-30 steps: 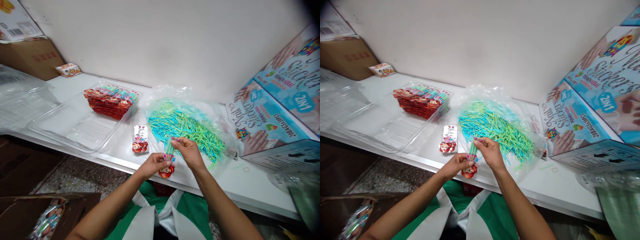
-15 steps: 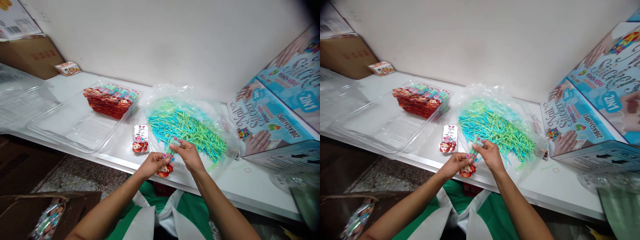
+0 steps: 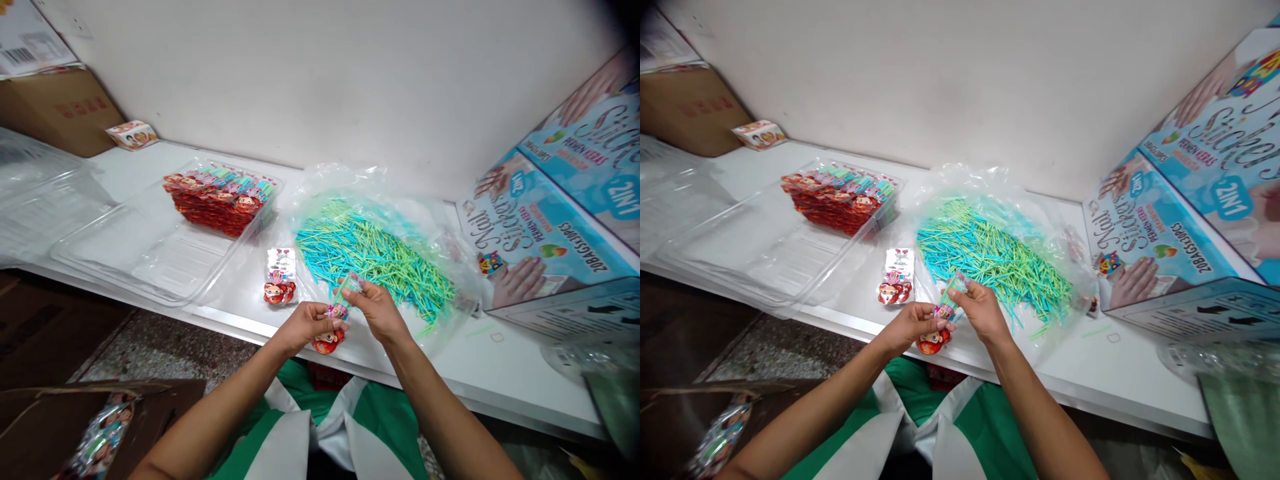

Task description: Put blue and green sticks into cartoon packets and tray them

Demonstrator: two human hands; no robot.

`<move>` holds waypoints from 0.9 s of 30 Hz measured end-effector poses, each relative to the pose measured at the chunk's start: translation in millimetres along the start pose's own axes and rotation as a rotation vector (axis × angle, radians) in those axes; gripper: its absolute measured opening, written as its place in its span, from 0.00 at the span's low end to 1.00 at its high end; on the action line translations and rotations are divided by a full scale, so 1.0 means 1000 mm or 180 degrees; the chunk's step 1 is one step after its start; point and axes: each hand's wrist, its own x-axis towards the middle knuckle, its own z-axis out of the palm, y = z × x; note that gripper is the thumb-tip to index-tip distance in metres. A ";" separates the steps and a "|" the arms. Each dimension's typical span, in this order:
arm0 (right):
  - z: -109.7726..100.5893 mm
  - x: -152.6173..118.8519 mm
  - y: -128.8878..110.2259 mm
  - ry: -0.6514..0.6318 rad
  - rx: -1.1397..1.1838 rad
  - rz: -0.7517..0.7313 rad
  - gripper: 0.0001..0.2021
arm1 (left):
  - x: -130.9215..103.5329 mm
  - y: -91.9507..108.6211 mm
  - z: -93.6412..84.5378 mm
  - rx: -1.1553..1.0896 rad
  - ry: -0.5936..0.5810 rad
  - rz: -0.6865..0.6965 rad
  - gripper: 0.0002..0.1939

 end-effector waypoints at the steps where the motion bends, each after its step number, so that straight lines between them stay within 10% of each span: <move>1: 0.001 -0.001 0.000 0.0019 0.0005 0.0001 0.15 | 0.000 0.000 0.000 0.0048 0.0001 -0.0021 0.18; 27: 0.021 0.007 0.004 -0.0018 -0.0077 -0.0194 0.11 | -0.002 0.014 -0.002 0.0198 0.0385 0.0274 0.19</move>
